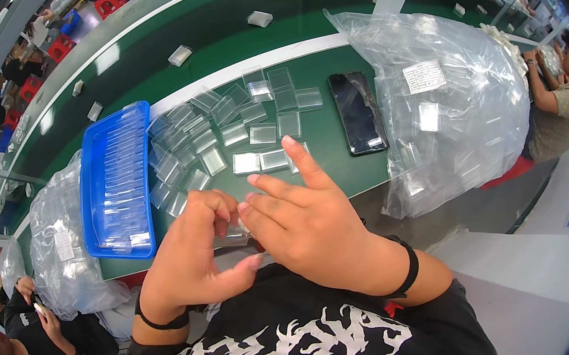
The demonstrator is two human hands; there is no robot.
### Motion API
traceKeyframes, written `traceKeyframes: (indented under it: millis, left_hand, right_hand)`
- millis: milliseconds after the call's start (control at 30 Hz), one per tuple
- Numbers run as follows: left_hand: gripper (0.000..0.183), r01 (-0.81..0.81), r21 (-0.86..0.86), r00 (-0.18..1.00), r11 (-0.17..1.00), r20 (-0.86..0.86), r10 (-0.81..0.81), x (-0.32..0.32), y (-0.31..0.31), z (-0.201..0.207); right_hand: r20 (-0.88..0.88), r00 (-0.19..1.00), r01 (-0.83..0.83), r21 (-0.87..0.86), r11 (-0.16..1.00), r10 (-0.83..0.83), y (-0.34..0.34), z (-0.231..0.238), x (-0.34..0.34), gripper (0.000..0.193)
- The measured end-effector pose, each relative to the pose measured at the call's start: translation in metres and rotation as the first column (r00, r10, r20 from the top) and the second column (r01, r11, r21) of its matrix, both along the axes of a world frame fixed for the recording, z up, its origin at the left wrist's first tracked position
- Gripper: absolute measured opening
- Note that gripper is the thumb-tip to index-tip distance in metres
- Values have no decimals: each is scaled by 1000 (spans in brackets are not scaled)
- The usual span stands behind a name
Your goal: Assembling small plastic components on a production line.
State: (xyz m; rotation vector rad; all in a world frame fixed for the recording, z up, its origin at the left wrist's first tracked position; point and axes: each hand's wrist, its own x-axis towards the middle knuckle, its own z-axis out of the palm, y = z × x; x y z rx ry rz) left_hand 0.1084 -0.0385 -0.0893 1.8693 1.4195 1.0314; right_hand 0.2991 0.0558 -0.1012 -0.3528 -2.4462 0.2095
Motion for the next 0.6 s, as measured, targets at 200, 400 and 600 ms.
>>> traceKeyframes:
  millis: [200,400,600]
  left_hand:
    - [54,-85,57,993,995,-77,89,6,3,-8]
    - [48,-88,84,994,993,-62,93,4,3,0]
    - [45,-42,104,997,994,-53,48,5,1,6]
  right_hand:
    - [-10,999,38,95,995,-37,-3,-2,-3,21]
    - [-112,989,-120,-203,972,98,4,11,9,25]
    - [-160,972,-209,-239,948,174,7,23,18,25]
